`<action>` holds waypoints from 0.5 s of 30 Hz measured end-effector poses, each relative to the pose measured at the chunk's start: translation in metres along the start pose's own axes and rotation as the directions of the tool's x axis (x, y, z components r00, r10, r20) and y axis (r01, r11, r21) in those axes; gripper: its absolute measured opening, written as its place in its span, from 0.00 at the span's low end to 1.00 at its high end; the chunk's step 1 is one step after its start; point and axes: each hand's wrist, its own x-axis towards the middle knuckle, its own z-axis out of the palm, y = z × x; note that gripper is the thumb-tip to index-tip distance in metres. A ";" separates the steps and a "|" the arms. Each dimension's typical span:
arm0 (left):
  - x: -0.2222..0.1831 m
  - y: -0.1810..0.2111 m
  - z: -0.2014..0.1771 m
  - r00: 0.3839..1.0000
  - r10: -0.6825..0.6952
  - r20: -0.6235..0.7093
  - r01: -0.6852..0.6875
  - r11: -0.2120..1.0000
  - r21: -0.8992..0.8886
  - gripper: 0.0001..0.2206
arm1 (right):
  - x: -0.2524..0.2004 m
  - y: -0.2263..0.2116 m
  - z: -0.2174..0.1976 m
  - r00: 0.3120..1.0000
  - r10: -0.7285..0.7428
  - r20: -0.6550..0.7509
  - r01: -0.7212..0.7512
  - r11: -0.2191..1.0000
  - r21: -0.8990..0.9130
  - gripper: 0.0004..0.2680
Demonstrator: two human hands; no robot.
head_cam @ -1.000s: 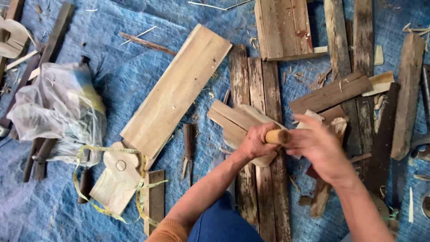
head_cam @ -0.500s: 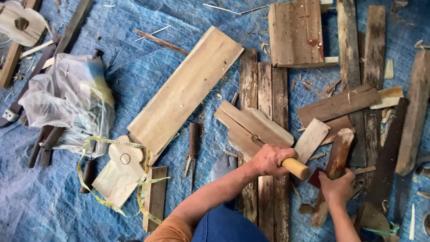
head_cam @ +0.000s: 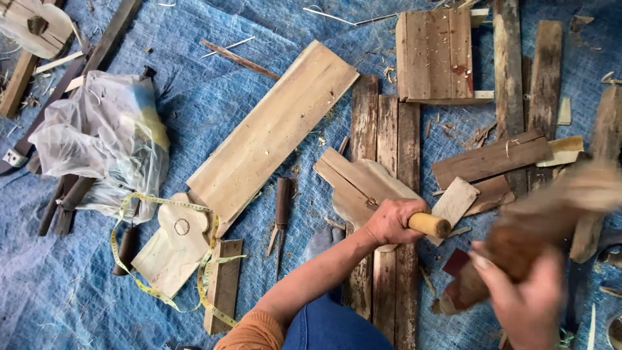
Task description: Carving a wooden instrument part using a chisel and a wooden mallet on a workshop floor.
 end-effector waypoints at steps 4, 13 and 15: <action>0.003 0.001 0.000 0.999 -0.039 -0.034 0.039 0.999 -0.027 0.10 | 0.065 0.121 -0.069 0.909 0.019 0.417 -0.150 0.946 0.286 0.17; -0.001 -0.001 -0.001 1.000 -0.003 -0.017 0.003 1.000 0.022 0.10 | -0.032 -0.010 0.022 0.977 0.157 0.144 -0.200 0.909 0.366 0.12; 0.000 0.002 -0.002 0.999 0.001 -0.040 0.001 0.998 0.056 0.09 | -0.032 -0.028 -0.001 0.959 0.225 0.174 -0.276 0.883 0.379 0.14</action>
